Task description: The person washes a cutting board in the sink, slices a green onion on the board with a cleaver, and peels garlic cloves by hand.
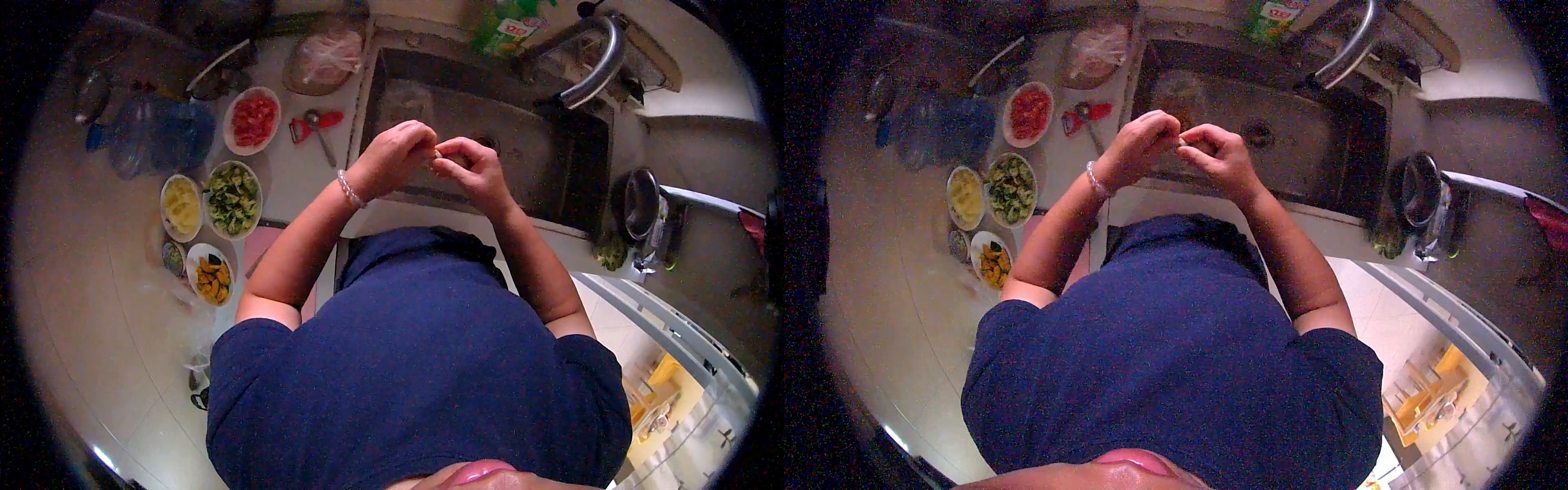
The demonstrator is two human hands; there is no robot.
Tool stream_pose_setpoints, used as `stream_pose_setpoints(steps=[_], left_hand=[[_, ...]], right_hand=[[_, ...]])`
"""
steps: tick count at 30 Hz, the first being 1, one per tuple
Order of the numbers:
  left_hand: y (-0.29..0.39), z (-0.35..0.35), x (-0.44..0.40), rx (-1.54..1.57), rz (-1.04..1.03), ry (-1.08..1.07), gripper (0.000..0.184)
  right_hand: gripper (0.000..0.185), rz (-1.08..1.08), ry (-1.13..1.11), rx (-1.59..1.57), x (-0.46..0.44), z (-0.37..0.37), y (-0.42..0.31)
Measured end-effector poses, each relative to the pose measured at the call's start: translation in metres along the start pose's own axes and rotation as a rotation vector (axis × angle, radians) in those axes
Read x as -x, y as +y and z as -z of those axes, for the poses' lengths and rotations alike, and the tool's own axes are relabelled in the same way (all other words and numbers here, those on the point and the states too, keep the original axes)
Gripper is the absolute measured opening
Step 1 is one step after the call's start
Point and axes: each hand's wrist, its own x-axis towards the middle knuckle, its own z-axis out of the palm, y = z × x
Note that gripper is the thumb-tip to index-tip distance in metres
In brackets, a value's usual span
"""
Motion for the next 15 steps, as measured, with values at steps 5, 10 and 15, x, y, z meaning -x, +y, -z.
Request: stream_pose_setpoints(steps=[5, 10, 15], left_hand=[[0.0, 0.0, 0.001, 0.025, 0.008, -0.039, 0.01], [0.012, -0.003, 0.002, -0.023, -0.055, 0.143, 0.01], [0.018, -0.006, 0.013, -0.04, -0.089, 0.237, 0.009]], right_hand=[[0.017, -0.046, 0.041, -0.11, 0.002, -0.005, 0.005], [0.019, -0.137, 0.048, -0.369, -0.001, -0.008, -0.009], [0.023, -0.211, 0.085, -0.825, -0.002, 0.009, 0.0]])
